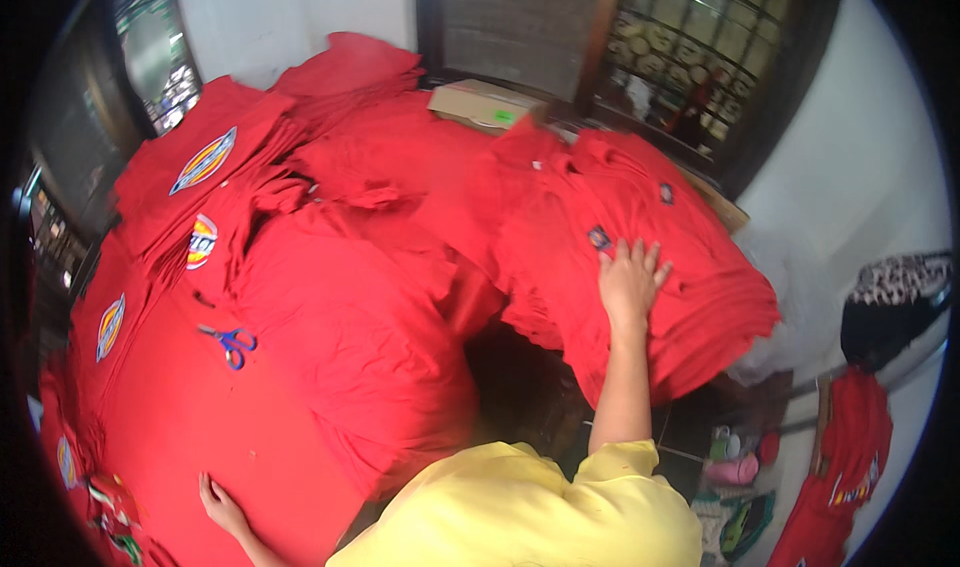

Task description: The person processes red t-shirts by using shears to trim loose threads from the neckline, applying a small adhesive label, and smoothing the garment on a table before folding it and placing it in a stack.

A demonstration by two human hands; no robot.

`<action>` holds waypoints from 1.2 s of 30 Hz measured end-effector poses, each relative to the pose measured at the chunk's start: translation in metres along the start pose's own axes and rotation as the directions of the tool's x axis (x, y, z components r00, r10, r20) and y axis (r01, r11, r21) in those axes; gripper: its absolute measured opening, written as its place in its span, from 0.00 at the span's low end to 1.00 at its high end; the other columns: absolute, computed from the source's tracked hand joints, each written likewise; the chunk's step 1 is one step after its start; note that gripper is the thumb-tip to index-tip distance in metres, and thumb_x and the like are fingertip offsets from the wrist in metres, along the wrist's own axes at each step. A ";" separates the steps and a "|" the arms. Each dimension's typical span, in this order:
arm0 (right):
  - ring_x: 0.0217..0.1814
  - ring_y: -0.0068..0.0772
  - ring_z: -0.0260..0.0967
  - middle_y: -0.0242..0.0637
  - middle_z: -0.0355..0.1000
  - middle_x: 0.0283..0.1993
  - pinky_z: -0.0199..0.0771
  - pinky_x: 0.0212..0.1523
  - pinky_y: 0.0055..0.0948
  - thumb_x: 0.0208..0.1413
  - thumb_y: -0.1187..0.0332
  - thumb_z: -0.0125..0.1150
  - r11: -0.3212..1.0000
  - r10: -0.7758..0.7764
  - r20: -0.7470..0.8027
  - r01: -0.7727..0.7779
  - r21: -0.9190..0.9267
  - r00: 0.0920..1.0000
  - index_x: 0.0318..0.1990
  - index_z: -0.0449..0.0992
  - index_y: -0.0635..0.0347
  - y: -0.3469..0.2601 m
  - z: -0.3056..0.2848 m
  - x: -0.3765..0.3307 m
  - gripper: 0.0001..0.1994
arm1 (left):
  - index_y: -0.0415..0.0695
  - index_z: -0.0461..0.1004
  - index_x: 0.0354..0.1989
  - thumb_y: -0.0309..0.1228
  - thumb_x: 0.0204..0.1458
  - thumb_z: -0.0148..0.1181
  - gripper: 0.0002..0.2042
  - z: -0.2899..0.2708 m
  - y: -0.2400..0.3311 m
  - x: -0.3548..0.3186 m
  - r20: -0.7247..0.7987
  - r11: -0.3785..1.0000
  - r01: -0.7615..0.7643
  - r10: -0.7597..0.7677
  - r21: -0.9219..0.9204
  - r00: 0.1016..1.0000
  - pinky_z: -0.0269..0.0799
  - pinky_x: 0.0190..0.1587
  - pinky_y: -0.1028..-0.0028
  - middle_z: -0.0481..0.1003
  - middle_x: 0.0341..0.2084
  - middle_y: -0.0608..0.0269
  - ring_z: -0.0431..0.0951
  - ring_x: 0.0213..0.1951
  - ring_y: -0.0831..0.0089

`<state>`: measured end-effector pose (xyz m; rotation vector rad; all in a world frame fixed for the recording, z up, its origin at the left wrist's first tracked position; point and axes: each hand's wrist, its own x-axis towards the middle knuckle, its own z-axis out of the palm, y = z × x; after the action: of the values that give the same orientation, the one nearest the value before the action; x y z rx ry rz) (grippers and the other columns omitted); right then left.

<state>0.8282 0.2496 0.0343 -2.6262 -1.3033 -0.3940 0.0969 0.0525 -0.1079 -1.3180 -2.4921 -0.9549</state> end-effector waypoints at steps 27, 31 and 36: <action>0.74 0.42 0.42 0.39 0.56 0.69 0.34 0.71 0.54 0.59 0.60 0.52 0.348 -0.871 -0.248 0.889 0.298 0.424 0.60 0.67 0.54 -0.464 0.034 -0.128 0.22 | 0.47 0.70 0.56 0.36 0.56 0.50 0.19 0.004 0.012 0.002 -0.174 0.939 0.278 -0.245 0.202 0.954 0.47 0.69 0.58 0.66 0.59 0.57 0.60 0.64 0.63; 0.74 0.37 0.45 0.34 0.60 0.67 0.33 0.71 0.53 0.59 0.58 0.50 0.349 -0.917 -0.095 0.893 0.284 0.388 0.59 0.69 0.52 -0.468 0.021 -0.140 0.21 | 0.47 0.71 0.55 0.36 0.56 0.50 0.19 0.001 0.018 -0.002 -0.144 0.932 0.310 -0.286 0.190 0.947 0.46 0.69 0.58 0.64 0.60 0.58 0.59 0.64 0.63; 0.74 0.36 0.45 0.32 0.61 0.67 0.31 0.71 0.53 0.59 0.58 0.51 0.345 -0.916 -0.103 0.891 0.295 0.389 0.58 0.70 0.52 -0.466 0.020 -0.140 0.21 | 0.48 0.71 0.55 0.35 0.56 0.50 0.18 -0.001 0.020 0.001 -0.136 0.931 0.316 -0.295 0.180 0.946 0.47 0.69 0.58 0.65 0.60 0.59 0.58 0.64 0.63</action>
<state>0.3774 0.4292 -0.0079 -1.3837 -2.5449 -0.1646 0.1117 0.0605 -0.0972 -0.8122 -2.6743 -0.7785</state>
